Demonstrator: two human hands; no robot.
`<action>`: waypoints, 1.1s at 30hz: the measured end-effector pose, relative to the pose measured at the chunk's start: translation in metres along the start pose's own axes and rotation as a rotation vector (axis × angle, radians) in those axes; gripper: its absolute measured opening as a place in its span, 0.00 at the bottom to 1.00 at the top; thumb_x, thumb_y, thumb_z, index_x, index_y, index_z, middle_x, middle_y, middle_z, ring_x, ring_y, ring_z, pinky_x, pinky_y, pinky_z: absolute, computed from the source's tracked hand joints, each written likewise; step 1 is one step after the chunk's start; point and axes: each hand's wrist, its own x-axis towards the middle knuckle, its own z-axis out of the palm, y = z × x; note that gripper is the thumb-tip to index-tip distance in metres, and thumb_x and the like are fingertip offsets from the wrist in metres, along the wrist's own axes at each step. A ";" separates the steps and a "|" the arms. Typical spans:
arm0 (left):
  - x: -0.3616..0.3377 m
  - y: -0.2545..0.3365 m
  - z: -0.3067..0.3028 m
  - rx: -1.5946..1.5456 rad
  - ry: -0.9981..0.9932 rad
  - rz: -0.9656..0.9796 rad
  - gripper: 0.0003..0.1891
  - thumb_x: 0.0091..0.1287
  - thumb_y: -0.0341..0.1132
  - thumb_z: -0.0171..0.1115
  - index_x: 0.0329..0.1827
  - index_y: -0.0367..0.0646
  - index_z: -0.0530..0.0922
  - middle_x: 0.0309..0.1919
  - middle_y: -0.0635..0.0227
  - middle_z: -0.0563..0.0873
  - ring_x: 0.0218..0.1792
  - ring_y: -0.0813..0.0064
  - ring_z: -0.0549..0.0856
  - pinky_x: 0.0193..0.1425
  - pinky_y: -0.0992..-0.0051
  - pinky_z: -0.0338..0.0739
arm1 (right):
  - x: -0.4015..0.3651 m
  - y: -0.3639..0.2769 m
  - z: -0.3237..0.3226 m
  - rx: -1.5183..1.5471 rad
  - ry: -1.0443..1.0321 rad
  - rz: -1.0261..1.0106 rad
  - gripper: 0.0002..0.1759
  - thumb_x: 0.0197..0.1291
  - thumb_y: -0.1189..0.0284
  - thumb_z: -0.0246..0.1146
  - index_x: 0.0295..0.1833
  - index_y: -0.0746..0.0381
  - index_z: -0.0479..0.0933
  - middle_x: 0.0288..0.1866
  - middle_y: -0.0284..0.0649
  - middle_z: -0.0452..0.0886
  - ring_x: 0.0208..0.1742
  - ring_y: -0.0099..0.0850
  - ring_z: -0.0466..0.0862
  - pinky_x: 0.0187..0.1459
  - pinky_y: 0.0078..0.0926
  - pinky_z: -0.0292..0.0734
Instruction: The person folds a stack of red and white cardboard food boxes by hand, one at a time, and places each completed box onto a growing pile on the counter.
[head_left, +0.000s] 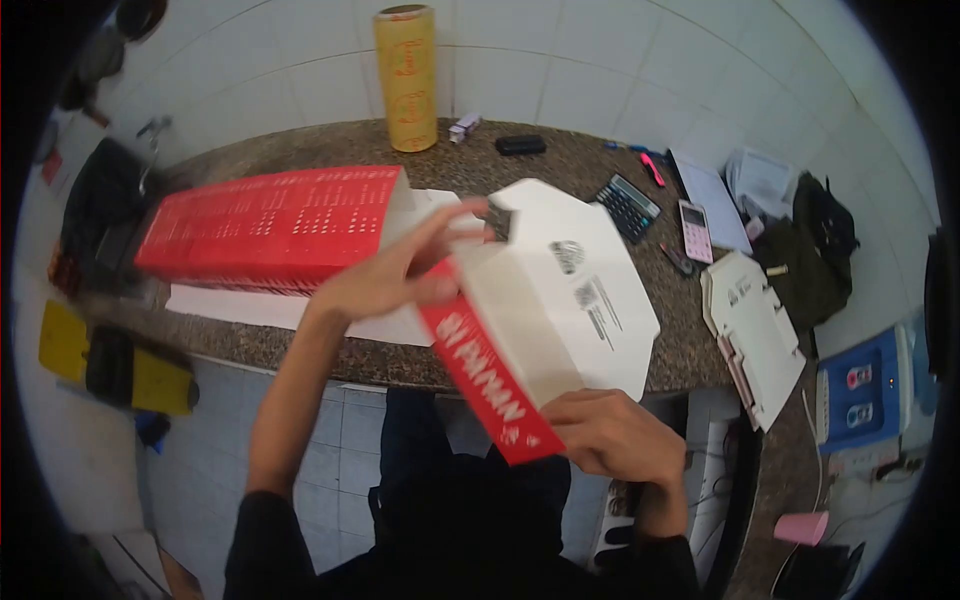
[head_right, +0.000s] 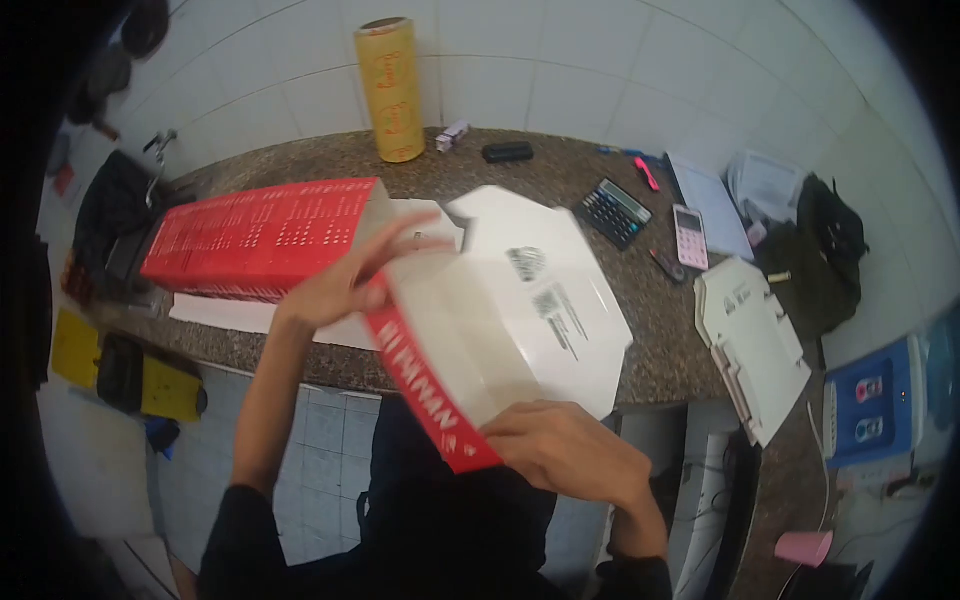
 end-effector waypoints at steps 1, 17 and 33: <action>0.012 0.001 -0.015 0.139 0.088 0.102 0.44 0.70 0.51 0.67 0.83 0.50 0.53 0.75 0.52 0.68 0.75 0.57 0.69 0.78 0.57 0.63 | 0.008 0.003 0.000 -0.001 0.046 -0.008 0.17 0.55 0.82 0.66 0.51 0.61 0.82 0.49 0.43 0.85 0.49 0.45 0.85 0.49 0.32 0.80; 0.055 -0.050 -0.172 1.138 0.351 -0.521 0.36 0.69 0.73 0.47 0.48 0.51 0.91 0.43 0.49 0.90 0.51 0.46 0.87 0.62 0.56 0.77 | 0.199 0.116 0.060 -0.051 0.146 -0.034 0.15 0.66 0.81 0.59 0.57 0.66 0.79 0.52 0.55 0.83 0.50 0.56 0.82 0.54 0.46 0.79; 0.055 -0.054 -0.168 1.202 0.362 -0.488 0.38 0.71 0.70 0.43 0.46 0.46 0.91 0.47 0.48 0.90 0.54 0.47 0.87 0.63 0.55 0.77 | 0.212 0.142 0.060 0.904 0.221 0.151 0.27 0.62 0.86 0.60 0.67 0.63 0.75 0.62 0.40 0.81 0.58 0.28 0.81 0.59 0.27 0.78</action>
